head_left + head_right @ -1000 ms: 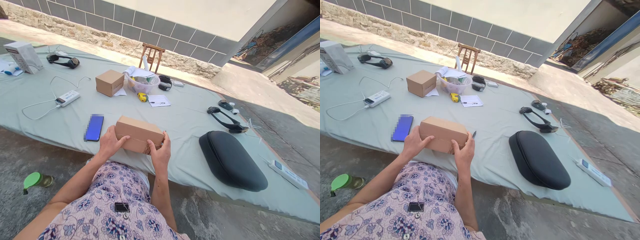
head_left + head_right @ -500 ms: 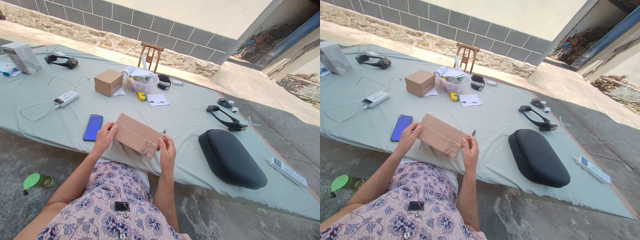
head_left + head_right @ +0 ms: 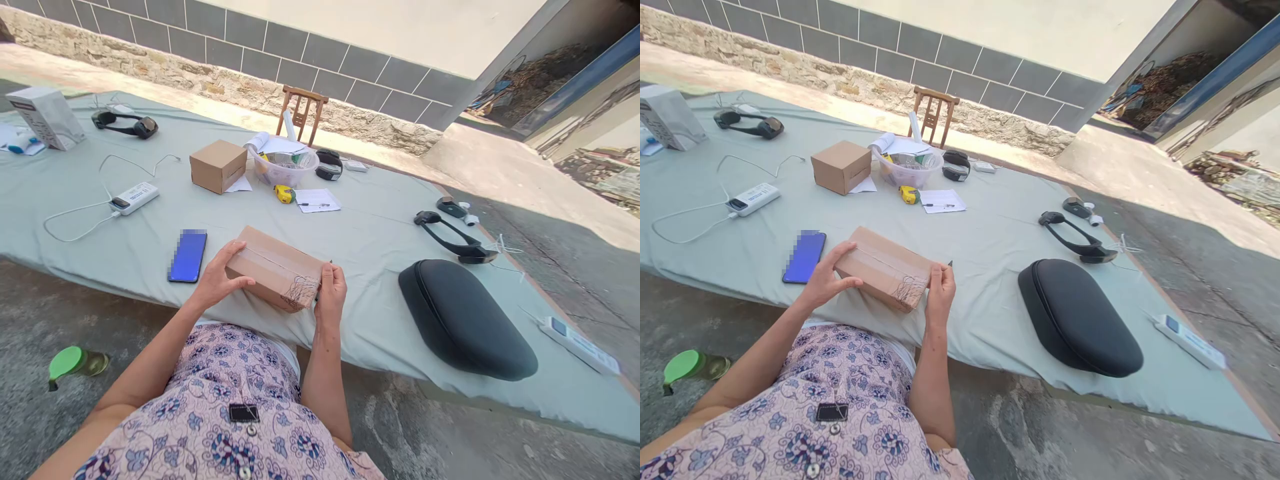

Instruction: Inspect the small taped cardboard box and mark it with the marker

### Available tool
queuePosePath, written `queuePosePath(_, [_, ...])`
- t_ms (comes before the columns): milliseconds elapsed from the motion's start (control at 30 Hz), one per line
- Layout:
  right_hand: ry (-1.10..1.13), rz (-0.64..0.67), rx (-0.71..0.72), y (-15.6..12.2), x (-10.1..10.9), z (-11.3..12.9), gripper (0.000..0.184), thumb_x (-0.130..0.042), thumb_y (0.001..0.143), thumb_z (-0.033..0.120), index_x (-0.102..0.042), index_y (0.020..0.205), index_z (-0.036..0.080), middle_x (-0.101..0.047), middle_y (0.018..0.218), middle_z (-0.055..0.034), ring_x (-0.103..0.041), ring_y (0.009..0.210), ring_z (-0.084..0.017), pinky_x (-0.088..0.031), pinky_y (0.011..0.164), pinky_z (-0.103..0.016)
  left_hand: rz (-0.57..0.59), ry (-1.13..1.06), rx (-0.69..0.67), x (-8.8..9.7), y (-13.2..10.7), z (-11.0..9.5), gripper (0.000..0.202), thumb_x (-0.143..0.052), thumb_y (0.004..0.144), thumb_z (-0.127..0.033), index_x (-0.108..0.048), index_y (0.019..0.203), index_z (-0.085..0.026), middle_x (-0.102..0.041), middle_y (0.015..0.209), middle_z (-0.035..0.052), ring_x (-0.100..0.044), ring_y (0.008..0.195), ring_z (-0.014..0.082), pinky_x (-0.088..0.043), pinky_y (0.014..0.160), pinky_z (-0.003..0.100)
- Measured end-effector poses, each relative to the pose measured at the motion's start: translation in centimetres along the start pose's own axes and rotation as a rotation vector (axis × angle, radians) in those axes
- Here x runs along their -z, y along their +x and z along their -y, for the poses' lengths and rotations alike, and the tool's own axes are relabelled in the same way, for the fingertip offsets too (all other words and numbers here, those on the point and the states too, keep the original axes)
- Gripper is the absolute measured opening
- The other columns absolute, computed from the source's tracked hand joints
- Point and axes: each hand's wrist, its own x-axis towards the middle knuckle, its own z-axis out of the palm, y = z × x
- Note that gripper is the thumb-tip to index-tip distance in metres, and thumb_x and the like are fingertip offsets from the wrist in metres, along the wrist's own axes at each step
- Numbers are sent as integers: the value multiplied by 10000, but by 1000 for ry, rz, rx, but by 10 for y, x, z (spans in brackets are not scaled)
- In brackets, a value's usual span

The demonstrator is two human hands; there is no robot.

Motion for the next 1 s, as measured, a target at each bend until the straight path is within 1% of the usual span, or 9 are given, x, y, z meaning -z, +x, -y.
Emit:
queuePosePath(133, [-42,84,-2,-8,9,-5,595,-571,842,632,-585,1226,178,-643,951,-43,-603,810,-143,-508,674,-246,-47,12,7,-5,1,-1,756,-739,730,-622,-543,1373,-277,-511,1510,91,-431,1436,303,-339,1190,406])
queuePosePath(233, [-95,160,42,-13,17,-8,650,-599,850,579,-528,1381,211,-635,1184,-98,-628,968,-168,-547,783,-280,-85,28,19,-9,3,0,727,-750,739,-590,-545,1364,-279,-522,1500,92,-466,1409,304,-364,1172,406])
queuePosePath(367, [-126,254,92,-18,22,-9,664,-599,857,551,-500,1430,230,-557,1392,-140,-620,1065,-196,-569,851,-334,-124,38,37,-11,7,2,702,-751,754,-551,-533,1358,-267,-531,1487,102,-475,1403,305,-386,1154,408])
queuePosePath(500, [-208,247,135,-24,17,-7,754,-623,814,598,-483,1439,199,-519,1447,-173,-605,1140,-251,-577,853,-380,-117,36,47,-13,8,0,686,-736,771,-545,-516,1356,-263,-527,1487,104,-471,1404,301,-395,1147,412])
queuePosePath(633, [-465,79,240,-35,3,-1,892,-715,735,620,-446,1459,173,-531,1439,-196,-533,1284,-325,-480,1042,-495,-158,112,25,-23,0,-10,682,-748,773,-545,-512,1345,-258,-515,1481,121,-462,1407,308,-388,1157,439])
queuePosePath(733, [-546,6,274,-40,-5,4,933,-727,712,649,-450,1449,150,-560,1405,-207,-511,1321,-350,-406,1118,-533,-240,237,36,-32,-6,-18,786,-812,689,-585,-522,1329,-234,-462,1495,165,-442,1412,343,-433,1120,465])
queuePosePath(800, [-559,13,259,-42,-7,6,938,-712,721,666,-448,1451,139,-563,1402,-212,-512,1325,-354,-413,1114,-530,-271,307,45,-36,-8,-20,851,-831,643,-617,-525,1332,-222,-470,1463,180,-472,1377,357,-486,1064,470])
queuePosePath(900, [-571,37,243,-42,-4,7,930,-692,743,667,-439,1463,135,-557,1412,-213,-504,1338,-353,-417,1113,-530,-272,346,51,-36,-8,-19,852,-803,670,-637,-516,1359,-227,-494,1427,171,-530,1314,356,-545,976,456])
queuePosePath(1000, [-510,84,228,-38,2,5,866,-674,773,644,-460,1455,154,-554,1425,-198,-530,1311,-334,-467,1068,-499,-261,293,12,-31,-6,-13,793,-755,744,-614,-494,1389,-234,-500,1443,159,-519,1334,347,-532,1004,451])
